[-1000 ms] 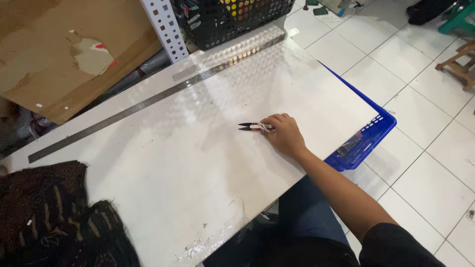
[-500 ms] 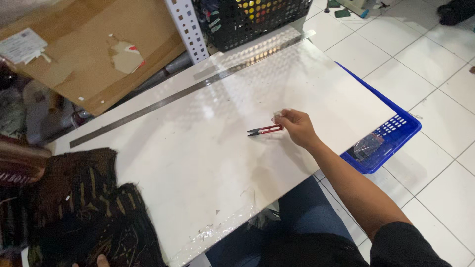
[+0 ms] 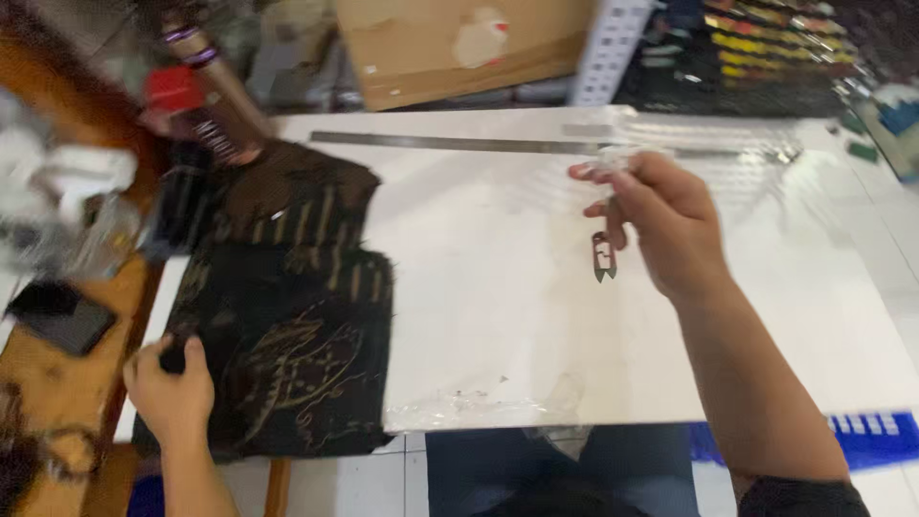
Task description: The person unfolds a patterned fabric on a white table, smooths it flat, and uses a metal ruler and white chalk to mark straight lines across the fabric surface. The person repeatedly repositions the ruler and draws additional lines.
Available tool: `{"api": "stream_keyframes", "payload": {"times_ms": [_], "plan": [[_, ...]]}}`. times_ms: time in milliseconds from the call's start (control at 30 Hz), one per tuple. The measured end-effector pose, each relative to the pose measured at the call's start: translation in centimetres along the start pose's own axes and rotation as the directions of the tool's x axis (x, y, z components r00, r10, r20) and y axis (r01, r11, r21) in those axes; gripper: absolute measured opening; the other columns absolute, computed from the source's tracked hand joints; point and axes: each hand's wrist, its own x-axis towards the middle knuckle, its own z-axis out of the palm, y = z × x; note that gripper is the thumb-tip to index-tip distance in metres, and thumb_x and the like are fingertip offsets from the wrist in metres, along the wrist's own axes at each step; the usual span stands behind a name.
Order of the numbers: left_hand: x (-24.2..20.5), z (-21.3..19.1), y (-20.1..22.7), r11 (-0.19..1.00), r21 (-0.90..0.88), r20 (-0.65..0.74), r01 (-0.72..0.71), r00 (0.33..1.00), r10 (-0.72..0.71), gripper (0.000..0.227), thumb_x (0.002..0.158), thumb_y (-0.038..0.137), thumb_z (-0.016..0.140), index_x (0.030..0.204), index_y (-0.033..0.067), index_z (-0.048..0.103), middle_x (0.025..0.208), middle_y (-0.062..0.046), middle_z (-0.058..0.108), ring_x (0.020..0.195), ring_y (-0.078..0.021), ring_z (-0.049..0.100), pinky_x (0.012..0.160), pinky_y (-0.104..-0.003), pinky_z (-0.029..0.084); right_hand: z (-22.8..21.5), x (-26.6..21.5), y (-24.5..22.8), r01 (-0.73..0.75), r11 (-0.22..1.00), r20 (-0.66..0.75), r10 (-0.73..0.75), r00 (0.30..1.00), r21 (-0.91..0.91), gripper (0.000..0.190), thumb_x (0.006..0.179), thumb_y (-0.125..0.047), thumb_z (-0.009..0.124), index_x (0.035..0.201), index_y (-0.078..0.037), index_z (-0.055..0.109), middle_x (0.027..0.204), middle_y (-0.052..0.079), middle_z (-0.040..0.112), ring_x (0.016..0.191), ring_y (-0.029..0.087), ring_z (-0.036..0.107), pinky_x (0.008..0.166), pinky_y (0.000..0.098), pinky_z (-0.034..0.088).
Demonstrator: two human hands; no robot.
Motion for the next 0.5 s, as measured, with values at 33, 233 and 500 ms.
{"api": "stream_keyframes", "payload": {"times_ms": [33,233,500], "plan": [[0.6,-1.2,-0.6,0.999,-0.016,-0.039,-0.035,0.999,0.034,0.044,0.102,0.037,0.070,0.132,0.0044,0.066,0.144,-0.025,0.054,0.132,-0.0475,0.051,0.110,-0.058,0.040,1.4,0.7,-1.0,0.041,0.996,0.053,-0.045,0.998,0.075,0.015,0.109,-0.008,0.050,0.117,-0.001,0.061,0.131,0.021,0.069,0.067,0.013,0.062,0.092,0.0390,0.059],[4.0,-5.1,-2.8,0.936,0.107,-0.297,-0.335,0.888,0.352,0.027,0.104,0.023,0.070,0.113,-0.0024,0.071,0.119,-0.028,0.065,0.116,-0.0467,0.062,0.105,-0.051,0.050,11.7,6.1,-3.0,0.237,0.971,0.180,-0.230,0.957,-0.018,0.034,0.108,0.006,0.049,0.142,0.008,0.054,0.137,0.022,0.063,0.085,0.020,0.073,0.083,0.0396,0.065],[1.7,-0.2,3.8,0.954,0.300,-0.035,-0.002,0.999,0.013,0.052,0.092,0.054,0.064,0.111,0.0050,0.066,0.116,-0.017,0.064,0.116,-0.0371,0.056,0.098,-0.054,0.038,31.3,18.3,1.9,0.339,0.935,0.323,-0.353,0.878,0.099,0.037,0.102,0.004,0.073,0.136,0.001,0.057,0.129,0.008,0.066,0.092,0.011,0.070,0.076,0.0288,0.064]]}}
